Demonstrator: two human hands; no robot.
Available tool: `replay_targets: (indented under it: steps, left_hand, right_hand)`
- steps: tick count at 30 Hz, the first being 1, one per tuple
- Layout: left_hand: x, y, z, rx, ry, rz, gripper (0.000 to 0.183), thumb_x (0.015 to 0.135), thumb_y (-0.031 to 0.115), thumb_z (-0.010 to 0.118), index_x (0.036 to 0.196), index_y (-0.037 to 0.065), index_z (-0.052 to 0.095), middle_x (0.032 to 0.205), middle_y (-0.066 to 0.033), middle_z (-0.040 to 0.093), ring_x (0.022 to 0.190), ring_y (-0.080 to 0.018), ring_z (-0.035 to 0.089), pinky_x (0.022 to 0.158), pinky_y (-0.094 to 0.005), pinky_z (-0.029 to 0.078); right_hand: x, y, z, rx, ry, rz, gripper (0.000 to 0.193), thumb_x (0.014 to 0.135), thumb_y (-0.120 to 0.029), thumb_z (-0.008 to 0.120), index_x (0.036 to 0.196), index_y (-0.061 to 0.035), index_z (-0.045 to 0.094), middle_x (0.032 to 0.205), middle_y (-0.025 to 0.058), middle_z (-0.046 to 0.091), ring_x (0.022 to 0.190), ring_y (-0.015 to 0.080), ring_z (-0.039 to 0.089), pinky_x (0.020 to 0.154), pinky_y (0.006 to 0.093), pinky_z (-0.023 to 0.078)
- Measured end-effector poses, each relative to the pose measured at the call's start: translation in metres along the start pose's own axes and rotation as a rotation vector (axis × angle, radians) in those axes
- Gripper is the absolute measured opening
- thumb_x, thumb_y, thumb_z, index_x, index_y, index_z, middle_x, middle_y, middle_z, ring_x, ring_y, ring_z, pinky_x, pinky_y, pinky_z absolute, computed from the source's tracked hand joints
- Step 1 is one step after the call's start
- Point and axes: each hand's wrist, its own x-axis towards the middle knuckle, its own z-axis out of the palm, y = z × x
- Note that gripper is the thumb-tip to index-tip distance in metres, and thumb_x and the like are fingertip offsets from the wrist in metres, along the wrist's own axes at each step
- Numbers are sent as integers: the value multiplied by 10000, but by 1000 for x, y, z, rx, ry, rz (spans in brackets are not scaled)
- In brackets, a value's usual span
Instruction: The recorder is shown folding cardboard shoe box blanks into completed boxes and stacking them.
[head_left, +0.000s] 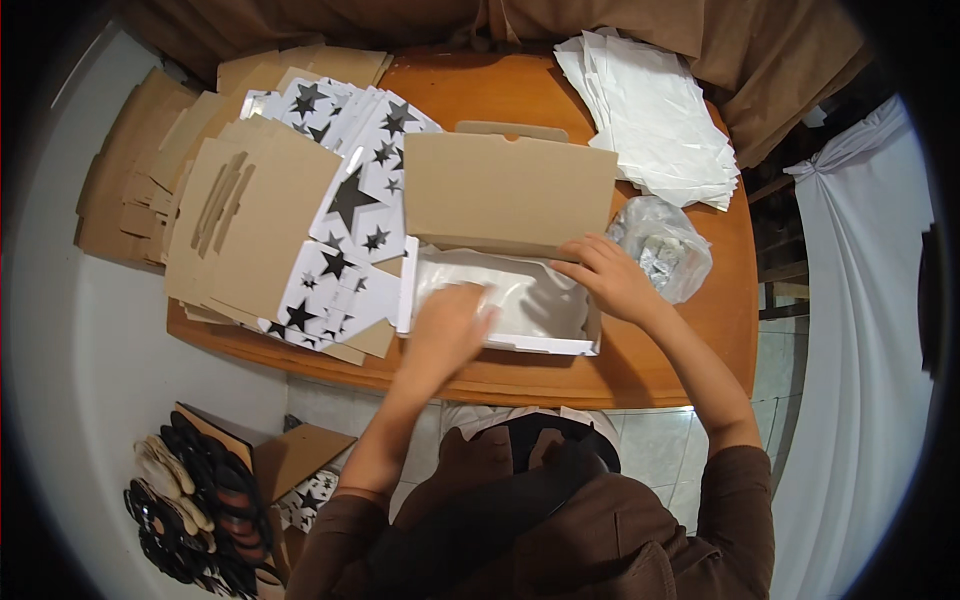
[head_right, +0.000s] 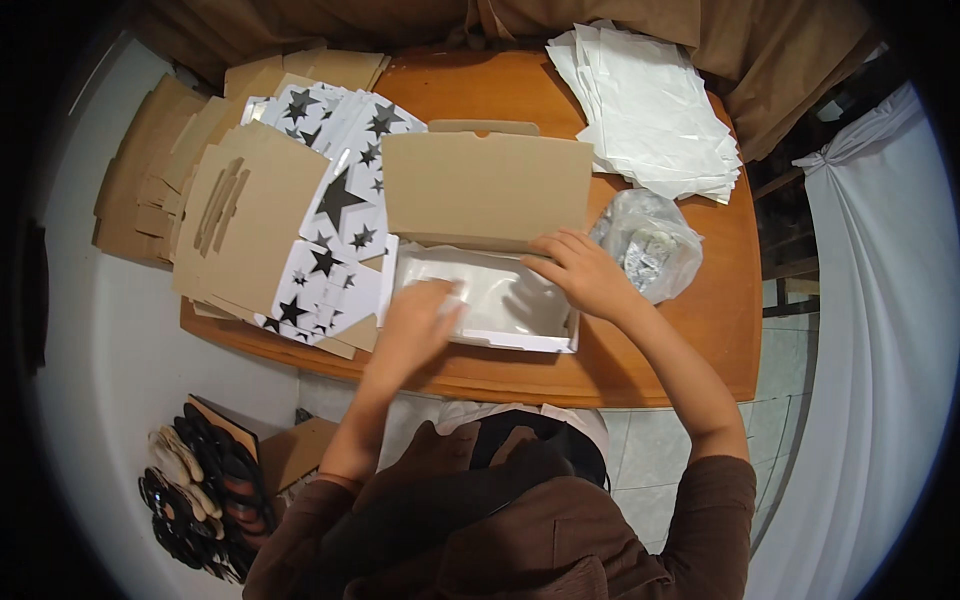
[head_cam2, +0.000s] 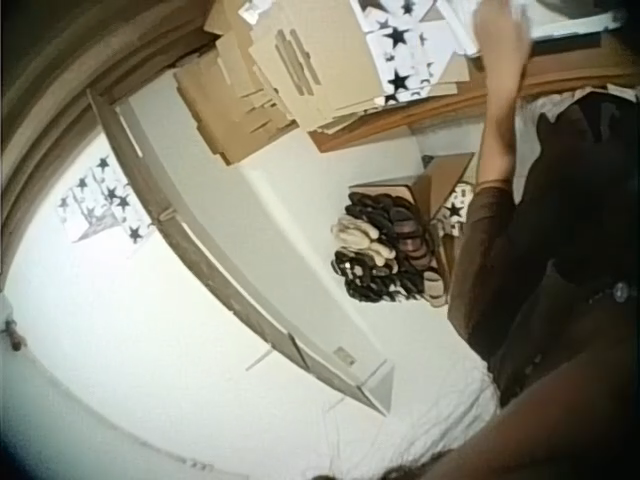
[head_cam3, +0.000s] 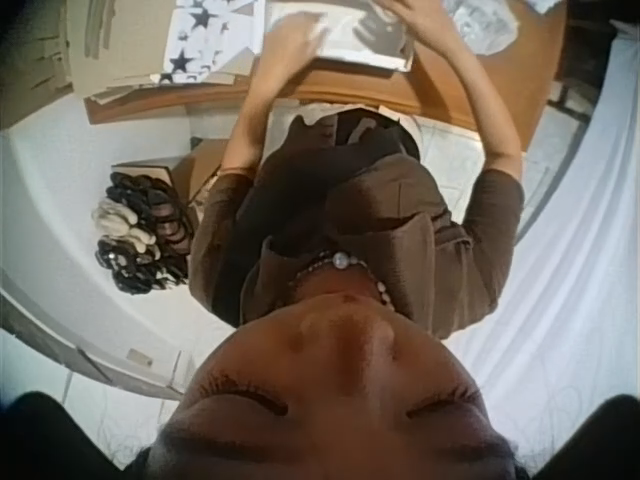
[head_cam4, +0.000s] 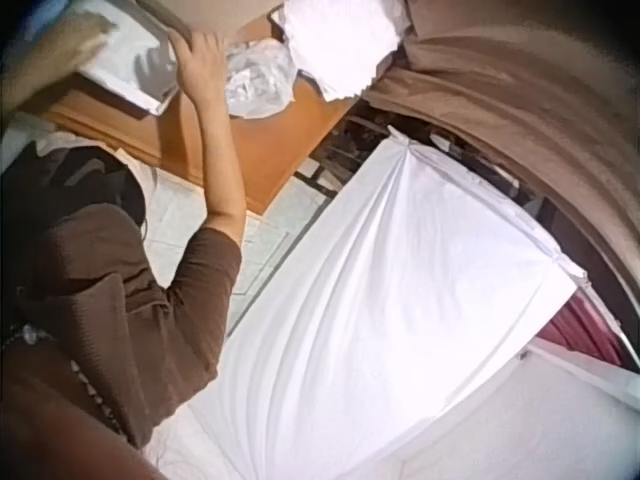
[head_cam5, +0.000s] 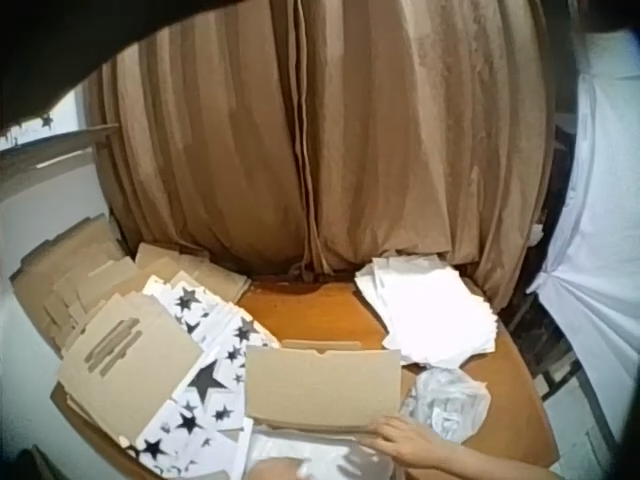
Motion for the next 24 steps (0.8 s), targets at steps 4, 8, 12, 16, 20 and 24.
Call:
replay_targets:
  steps: [4,8,12,16,20,24]
  left_hand:
    - [1,55,74,-127,-173,142,353,778,274,660,1032,36,598,976,-114,611,920,-284,570,823,-370,434]
    - [-6,70,102,-41,-220,161,239,763,257,663,881,63,587,844,-71,572,827,-252,555,746,-356,424]
    - [-19,73,104,86,-91,303,160,747,211,652,774,86,555,759,-42,522,754,-213,540,688,-334,415]
    - [-33,74,109,225,13,370,151,715,159,619,848,89,603,805,-17,568,736,-160,556,649,-290,418]
    - [-39,79,106,235,134,418,297,696,150,639,983,71,643,869,-3,619,738,-149,580,651,-285,439]
    - [-40,80,104,221,131,401,337,687,136,642,1017,70,644,856,-1,615,734,-150,581,658,-280,445]
  right_hand:
    - [-59,-9,-2,-95,82,115,404,756,-65,588,1155,-126,562,1201,100,533,1166,265,497,1048,568,253]
    - [-102,-13,12,-43,13,117,487,781,-133,611,1254,-148,493,1306,100,477,1231,256,460,1059,594,201]
    - [-112,-18,24,-48,29,52,463,812,-147,578,1266,-166,486,1359,57,456,1240,211,454,1079,520,235]
    - [-108,-11,23,-98,36,-11,430,846,-174,524,1274,-176,477,1356,26,462,1244,193,446,1075,513,251]
    - [-101,-5,22,-162,7,-106,386,860,-205,476,1244,-188,505,1339,14,475,1238,181,447,1075,495,267]
    - [-94,2,24,-106,6,-163,344,852,-198,468,1187,-191,545,1268,7,528,1212,171,468,1080,468,272]
